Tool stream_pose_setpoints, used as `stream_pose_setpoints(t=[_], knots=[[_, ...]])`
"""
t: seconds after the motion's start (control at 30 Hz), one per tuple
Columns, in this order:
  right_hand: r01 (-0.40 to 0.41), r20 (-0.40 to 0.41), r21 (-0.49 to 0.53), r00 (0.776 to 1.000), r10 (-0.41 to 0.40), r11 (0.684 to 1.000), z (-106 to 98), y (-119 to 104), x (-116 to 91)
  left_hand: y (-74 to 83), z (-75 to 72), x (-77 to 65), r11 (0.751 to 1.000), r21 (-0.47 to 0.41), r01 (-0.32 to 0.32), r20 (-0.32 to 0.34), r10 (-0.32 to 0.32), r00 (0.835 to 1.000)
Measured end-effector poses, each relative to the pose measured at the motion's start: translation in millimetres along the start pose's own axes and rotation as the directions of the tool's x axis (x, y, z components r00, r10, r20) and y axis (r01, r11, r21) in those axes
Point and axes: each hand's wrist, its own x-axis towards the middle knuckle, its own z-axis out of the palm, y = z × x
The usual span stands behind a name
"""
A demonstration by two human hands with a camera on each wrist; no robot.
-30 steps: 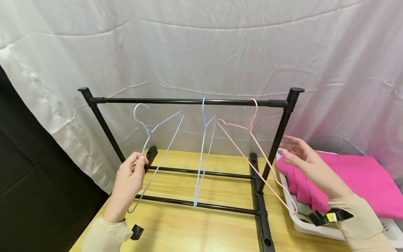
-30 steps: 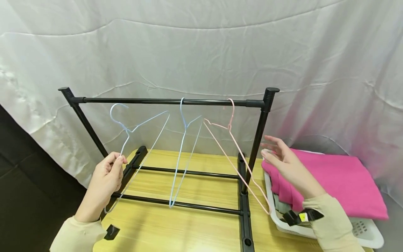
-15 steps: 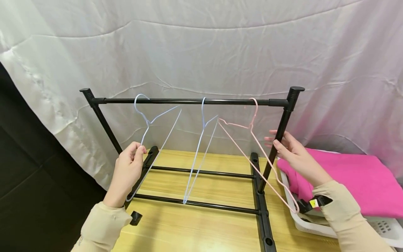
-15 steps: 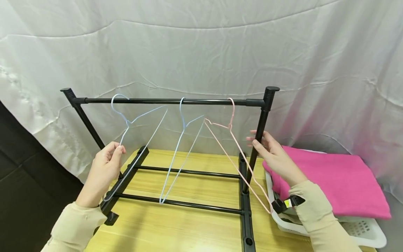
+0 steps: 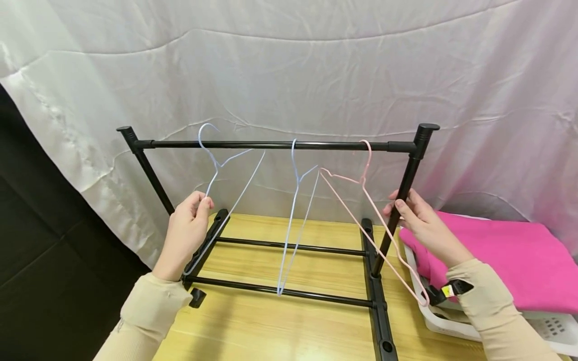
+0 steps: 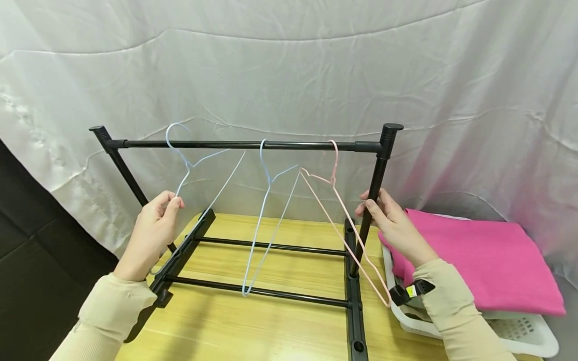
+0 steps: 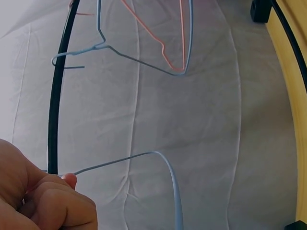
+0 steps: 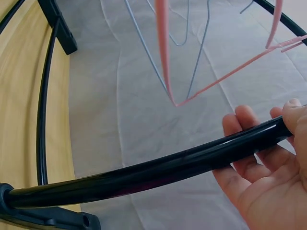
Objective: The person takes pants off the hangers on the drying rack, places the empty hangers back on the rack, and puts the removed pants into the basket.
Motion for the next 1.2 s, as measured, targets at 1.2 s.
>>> stream_pose_setpoints(t=[1.2], knots=[[0.02, -0.041, 0.136, 0.999, -0.015, 0.991, 10, 7, 0, -19.5, 10.3, 9.8, 0.995, 0.087, 0.051, 0.169, -0.065, 0.984]])
